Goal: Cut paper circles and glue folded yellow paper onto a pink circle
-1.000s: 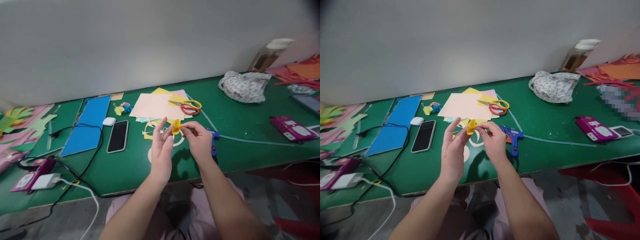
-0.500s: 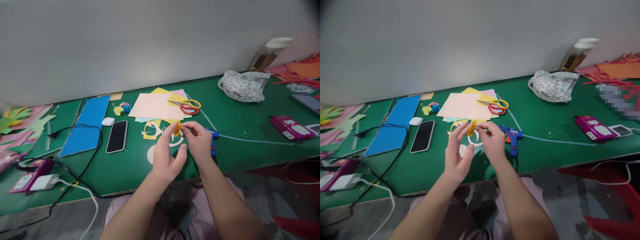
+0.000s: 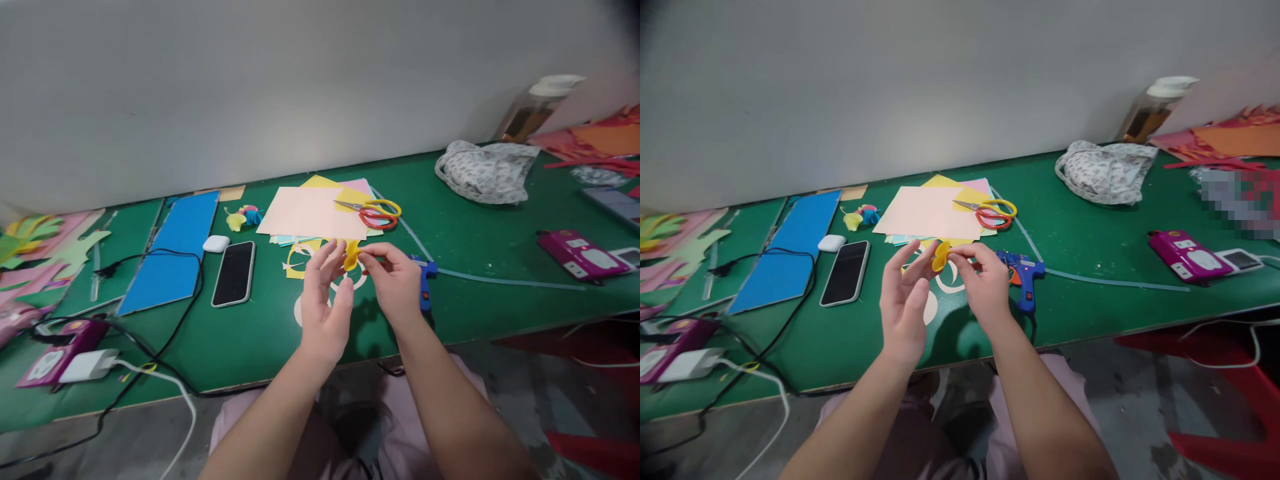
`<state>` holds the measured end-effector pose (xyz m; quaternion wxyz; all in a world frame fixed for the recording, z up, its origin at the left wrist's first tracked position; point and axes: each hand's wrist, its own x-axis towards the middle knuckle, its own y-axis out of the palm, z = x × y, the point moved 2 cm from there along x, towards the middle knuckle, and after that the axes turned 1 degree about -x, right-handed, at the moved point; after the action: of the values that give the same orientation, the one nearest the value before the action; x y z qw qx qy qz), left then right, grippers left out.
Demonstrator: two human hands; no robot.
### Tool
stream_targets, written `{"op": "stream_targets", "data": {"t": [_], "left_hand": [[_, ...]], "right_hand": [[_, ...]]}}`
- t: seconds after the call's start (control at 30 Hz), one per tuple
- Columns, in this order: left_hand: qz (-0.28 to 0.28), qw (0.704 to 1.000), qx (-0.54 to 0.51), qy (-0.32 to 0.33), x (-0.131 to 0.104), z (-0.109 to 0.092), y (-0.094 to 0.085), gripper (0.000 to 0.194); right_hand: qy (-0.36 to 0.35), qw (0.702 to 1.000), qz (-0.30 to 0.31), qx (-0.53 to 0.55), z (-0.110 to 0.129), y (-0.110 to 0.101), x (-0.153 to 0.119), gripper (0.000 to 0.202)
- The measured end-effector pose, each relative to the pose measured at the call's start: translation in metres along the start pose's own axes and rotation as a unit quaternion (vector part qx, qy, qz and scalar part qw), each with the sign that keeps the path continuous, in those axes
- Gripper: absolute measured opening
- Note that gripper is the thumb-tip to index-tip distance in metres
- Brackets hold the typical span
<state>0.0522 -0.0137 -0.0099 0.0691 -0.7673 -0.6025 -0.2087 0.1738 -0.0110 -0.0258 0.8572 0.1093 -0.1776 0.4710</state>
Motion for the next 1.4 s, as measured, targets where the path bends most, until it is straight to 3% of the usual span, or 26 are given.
{"op": "stream_targets", "data": {"t": [0.17, 0.37, 0.67, 1.17, 1.4], "left_hand": [[-0.026, 1.0, -0.001, 0.012, 0.003, 0.001, -0.002, 0.036], [-0.095, 0.994, 0.036, -0.027, 0.009, 0.006, -0.006, 0.013], [-0.105, 0.992, 0.042, -0.054, 0.01, 0.017, -0.008, 0.013], [-0.058, 0.993, 0.103, -0.005, 0.011, 0.02, -0.01, 0.018], [-0.088, 0.99, 0.109, -0.021, 0.012, 0.018, -0.012, 0.015]], "right_hand": [[0.046, 0.997, 0.0, 0.055, -0.002, 0.001, 0.001, 0.008], [0.039, 0.998, -0.003, 0.056, 0.0, 0.001, 0.001, 0.006], [0.03, 0.999, 0.014, 0.019, 0.005, 0.001, -0.001, 0.005], [0.007, 0.998, 0.063, 0.001, 0.005, 0.001, -0.001, 0.005], [-0.02, 0.998, 0.049, -0.016, 0.005, 0.001, -0.001, 0.005]]}}
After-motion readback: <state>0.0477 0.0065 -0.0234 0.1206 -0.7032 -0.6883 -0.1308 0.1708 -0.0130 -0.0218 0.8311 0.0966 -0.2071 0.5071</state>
